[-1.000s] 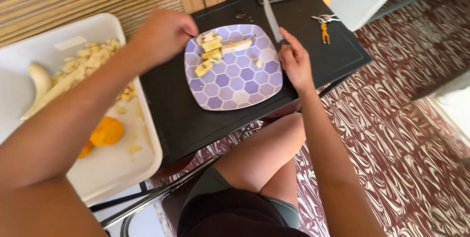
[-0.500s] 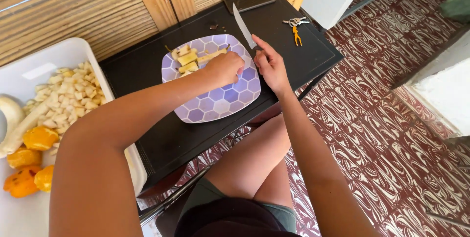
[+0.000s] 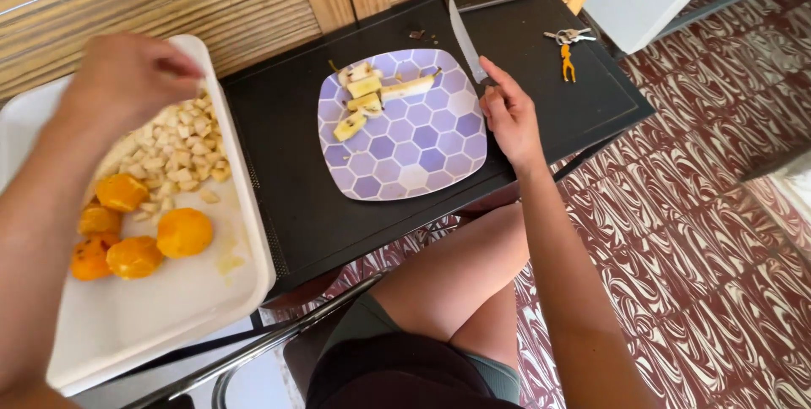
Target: Cutting a banana into small pieces on a plate and transferring them to a larger container.
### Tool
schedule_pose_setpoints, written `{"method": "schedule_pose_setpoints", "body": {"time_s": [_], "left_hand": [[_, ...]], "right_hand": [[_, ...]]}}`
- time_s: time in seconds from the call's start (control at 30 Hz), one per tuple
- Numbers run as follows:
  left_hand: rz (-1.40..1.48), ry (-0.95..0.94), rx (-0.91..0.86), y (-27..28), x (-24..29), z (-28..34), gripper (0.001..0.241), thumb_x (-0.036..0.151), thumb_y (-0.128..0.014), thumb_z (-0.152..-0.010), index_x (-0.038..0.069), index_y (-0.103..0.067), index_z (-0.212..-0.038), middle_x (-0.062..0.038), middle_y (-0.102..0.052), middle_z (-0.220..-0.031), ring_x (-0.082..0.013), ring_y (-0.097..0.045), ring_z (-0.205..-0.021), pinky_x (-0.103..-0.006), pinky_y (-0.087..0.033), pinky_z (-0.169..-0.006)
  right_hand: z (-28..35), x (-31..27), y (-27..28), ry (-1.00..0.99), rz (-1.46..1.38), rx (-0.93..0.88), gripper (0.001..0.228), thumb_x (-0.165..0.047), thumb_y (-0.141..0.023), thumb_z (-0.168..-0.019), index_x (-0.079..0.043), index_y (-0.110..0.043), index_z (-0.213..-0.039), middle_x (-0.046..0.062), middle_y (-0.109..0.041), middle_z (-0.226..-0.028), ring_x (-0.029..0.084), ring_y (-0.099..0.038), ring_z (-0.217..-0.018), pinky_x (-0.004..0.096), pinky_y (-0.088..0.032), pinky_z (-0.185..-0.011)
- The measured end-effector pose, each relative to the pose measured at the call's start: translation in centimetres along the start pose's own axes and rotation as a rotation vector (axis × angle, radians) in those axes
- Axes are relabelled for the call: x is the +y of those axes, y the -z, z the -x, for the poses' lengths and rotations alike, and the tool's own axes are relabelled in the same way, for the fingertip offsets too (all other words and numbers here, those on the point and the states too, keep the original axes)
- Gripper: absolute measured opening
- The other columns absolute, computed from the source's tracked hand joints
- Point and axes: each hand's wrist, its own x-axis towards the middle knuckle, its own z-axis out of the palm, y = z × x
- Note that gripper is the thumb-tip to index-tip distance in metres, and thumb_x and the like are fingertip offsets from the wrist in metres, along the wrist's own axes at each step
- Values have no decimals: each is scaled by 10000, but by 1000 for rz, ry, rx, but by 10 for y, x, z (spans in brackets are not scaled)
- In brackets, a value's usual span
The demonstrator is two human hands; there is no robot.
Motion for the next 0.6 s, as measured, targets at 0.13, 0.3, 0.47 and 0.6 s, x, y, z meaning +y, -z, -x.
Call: {"method": "schedule_pose_setpoints", "body": {"time_s": [0.13,0.3,0.47,0.6], "left_hand": [[-53,72,97,4,-69,5,162,116,-791,-861,124,-814,-1022,-82,-764,-929,-188,-680,-822,-337,-513,-743],[-85,-129,173,-18,-52,-8,194,94,-752,-948,62,-770,-1139,-159,-743,-1084,-289,-683,-981,-442,-507,-846],[-77,-643,139,-105,56,-36,204,187,-695,-829,137,-760,-1016,-132,-701,-912,-367,-668,-907,-487,-527,-757],[-151,-754,-33,-184,128,-83,278,269,-757,-815,201,-720,-1082,-122,-688,-988,-394,-702,-965,-524,-596,-773]], "right_hand": [[2,-1,0,-27,33,-4,414,-77,-438,-1084,-108,-525,-1487,-35,-407,-715,80,-386,-664,198,-343,-573],[3,-6,-2,-32,55,-4,417,-79,-419,-1084,-108,-523,-1487,-30,-389,-715,83,-394,-674,206,-335,-563],[-4,20,2,53,77,21,444,-28,-434,-1055,-120,-546,-1474,15,-466,-675,111,-448,-585,215,-393,-543],[-8,32,6,129,116,50,459,3,-458,-1024,-132,-587,-1442,55,-571,-652,121,-542,-512,229,-457,-482]]}}
